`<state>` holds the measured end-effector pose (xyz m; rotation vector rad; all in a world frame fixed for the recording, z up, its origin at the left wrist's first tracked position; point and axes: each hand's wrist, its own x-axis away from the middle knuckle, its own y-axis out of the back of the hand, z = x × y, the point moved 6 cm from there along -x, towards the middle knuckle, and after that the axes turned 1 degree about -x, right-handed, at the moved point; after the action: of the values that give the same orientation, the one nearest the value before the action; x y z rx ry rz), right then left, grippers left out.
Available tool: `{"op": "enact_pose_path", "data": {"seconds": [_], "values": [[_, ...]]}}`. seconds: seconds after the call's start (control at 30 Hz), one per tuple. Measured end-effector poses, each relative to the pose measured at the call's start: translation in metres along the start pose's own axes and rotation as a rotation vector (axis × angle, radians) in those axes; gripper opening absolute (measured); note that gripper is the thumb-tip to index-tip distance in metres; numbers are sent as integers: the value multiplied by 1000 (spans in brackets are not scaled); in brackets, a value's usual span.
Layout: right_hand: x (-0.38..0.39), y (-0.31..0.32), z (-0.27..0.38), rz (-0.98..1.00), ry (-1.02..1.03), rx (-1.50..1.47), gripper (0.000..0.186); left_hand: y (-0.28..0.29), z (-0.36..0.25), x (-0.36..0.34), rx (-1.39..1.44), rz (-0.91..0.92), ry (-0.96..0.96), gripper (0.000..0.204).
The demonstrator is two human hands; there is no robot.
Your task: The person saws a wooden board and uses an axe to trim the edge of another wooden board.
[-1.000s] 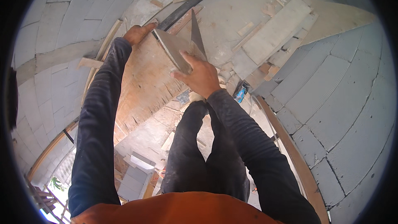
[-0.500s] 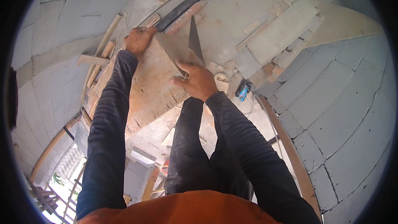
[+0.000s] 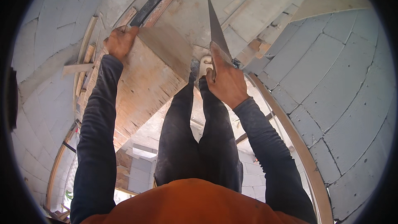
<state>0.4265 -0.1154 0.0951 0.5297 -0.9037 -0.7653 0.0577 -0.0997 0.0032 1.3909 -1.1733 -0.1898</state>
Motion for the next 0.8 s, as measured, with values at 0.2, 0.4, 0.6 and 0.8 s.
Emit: {"op": "enact_pose_path", "data": {"seconds": [0.2,0.4,0.6,0.8], "values": [[53,-24,66,327,619,241,90,4,-9,3,42,9,-23,60],[17,26,64,321,281,305,80,5,-7,6,-43,-77,-23,64],[16,26,83,285,461,298,82,10,-16,11,-18,70,26,75],[21,21,77,358,404,227,84,5,-12,10,-77,-31,24,76]]}}
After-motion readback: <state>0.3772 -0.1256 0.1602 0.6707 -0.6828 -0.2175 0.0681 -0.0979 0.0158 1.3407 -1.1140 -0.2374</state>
